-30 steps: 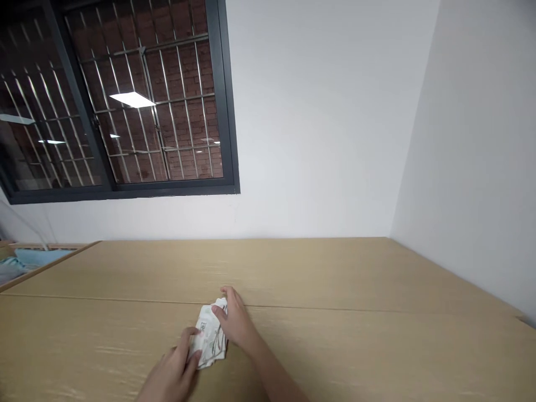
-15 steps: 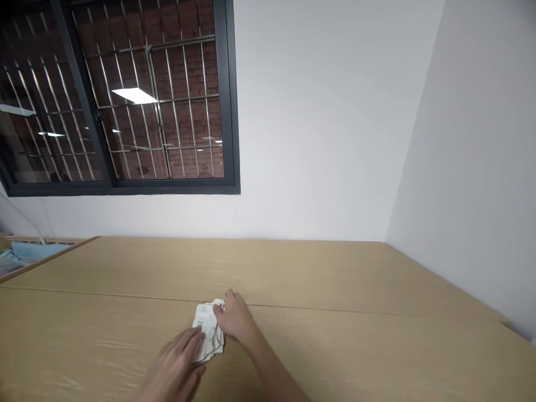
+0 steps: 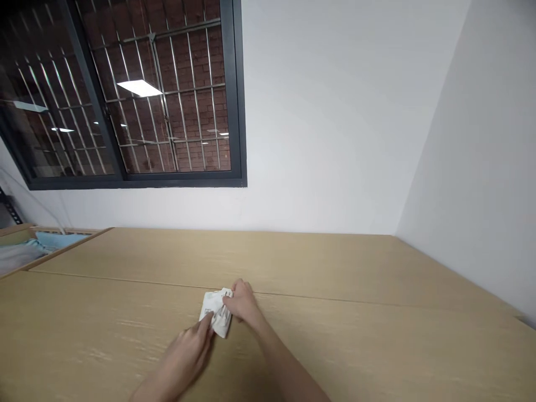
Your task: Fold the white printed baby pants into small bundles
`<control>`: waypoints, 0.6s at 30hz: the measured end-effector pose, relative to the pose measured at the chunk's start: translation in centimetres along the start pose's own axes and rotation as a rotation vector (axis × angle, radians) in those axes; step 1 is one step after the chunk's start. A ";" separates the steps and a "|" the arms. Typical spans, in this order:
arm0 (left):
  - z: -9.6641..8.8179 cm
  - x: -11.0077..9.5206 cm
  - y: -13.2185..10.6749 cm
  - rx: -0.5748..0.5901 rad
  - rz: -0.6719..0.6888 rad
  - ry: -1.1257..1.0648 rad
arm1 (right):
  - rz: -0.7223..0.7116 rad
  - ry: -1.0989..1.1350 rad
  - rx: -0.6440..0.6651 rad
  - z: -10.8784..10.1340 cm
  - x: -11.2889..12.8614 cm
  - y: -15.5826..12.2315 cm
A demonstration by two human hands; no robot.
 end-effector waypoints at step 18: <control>1.9 -6.2 -2.4 0.102 0.076 0.167 | -0.560 -0.318 0.661 4.0 5.7 -6.0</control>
Point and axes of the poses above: each hand's wrist, its own y-axis towards the middle knuckle, its own z-axis out of the palm, x = y × z, the point moved 5 cm from there along y, towards the middle knuckle, and after that the axes turned 1 degree about -x, right-handed, at the moved point
